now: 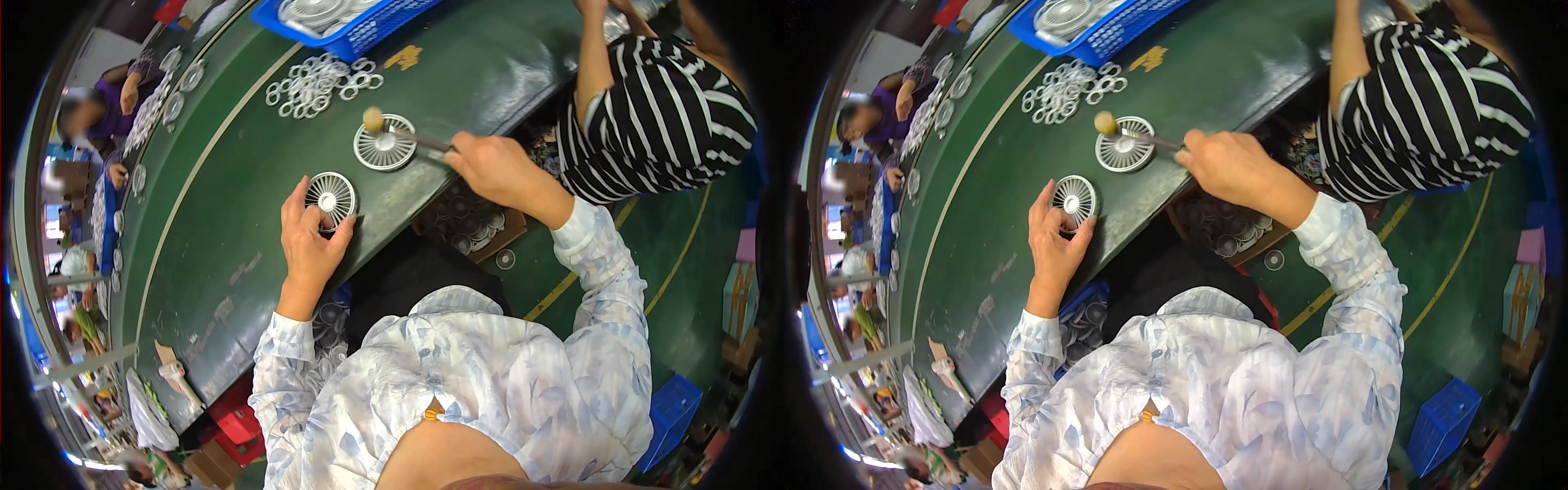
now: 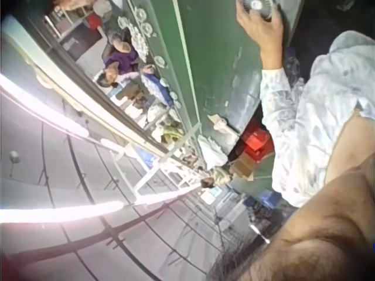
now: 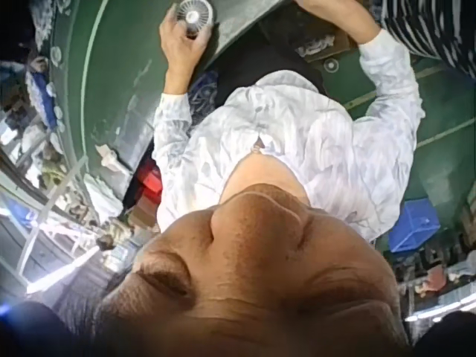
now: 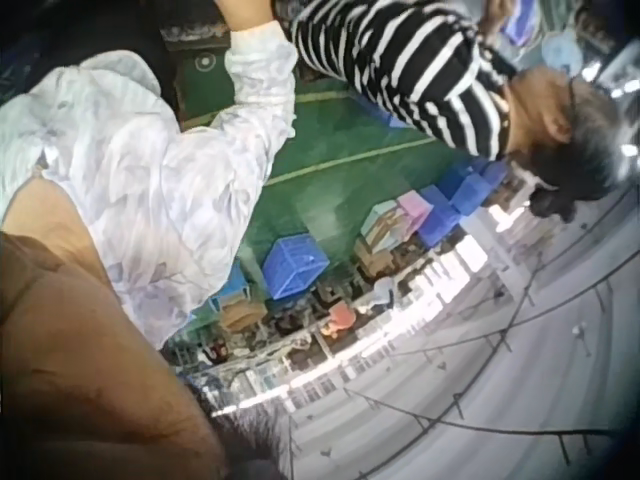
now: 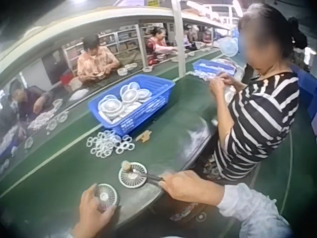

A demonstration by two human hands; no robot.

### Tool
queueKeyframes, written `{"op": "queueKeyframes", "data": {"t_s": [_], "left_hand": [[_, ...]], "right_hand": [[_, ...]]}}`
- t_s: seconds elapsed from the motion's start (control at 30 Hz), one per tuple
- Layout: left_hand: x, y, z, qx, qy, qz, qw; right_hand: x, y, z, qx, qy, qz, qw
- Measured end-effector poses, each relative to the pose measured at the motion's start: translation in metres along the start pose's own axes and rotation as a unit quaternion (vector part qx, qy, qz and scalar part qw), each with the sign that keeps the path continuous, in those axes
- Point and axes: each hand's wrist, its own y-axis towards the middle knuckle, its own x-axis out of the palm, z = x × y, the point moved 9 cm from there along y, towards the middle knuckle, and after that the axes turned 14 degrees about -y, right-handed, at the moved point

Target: The person assembles circular fan grilles by inserting plastic rings into their centers by hand, then secures the inserts by tapping them with a small mallet.

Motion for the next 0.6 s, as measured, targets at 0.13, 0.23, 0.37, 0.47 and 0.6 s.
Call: {"op": "queueKeyframes", "data": {"t_s": [0.13,0.23,0.37,0.47,0.6], "left_hand": [[-0.012,-0.01,-0.007,0.016,0.037,0.053,0.998],[-0.012,-0.012,-0.018,-0.024,0.005,0.058,0.998],[-0.016,-0.019,-0.029,-0.057,-0.011,0.057,0.997],[-0.015,-0.02,-0.031,-0.056,-0.024,0.064,0.996],[-0.014,-0.019,-0.033,-0.061,-0.034,0.072,0.995]], "right_hand": [[-0.029,0.006,-0.008,0.032,0.093,0.097,0.99],[0.013,0.004,-0.012,-0.005,-0.067,-0.052,0.996],[-0.022,0.008,-0.031,-0.019,-0.07,0.035,0.997],[-0.002,-0.005,-0.022,0.012,-0.108,0.0,0.994],[-0.007,0.0,-0.031,-0.014,-0.13,-0.023,0.991]]}}
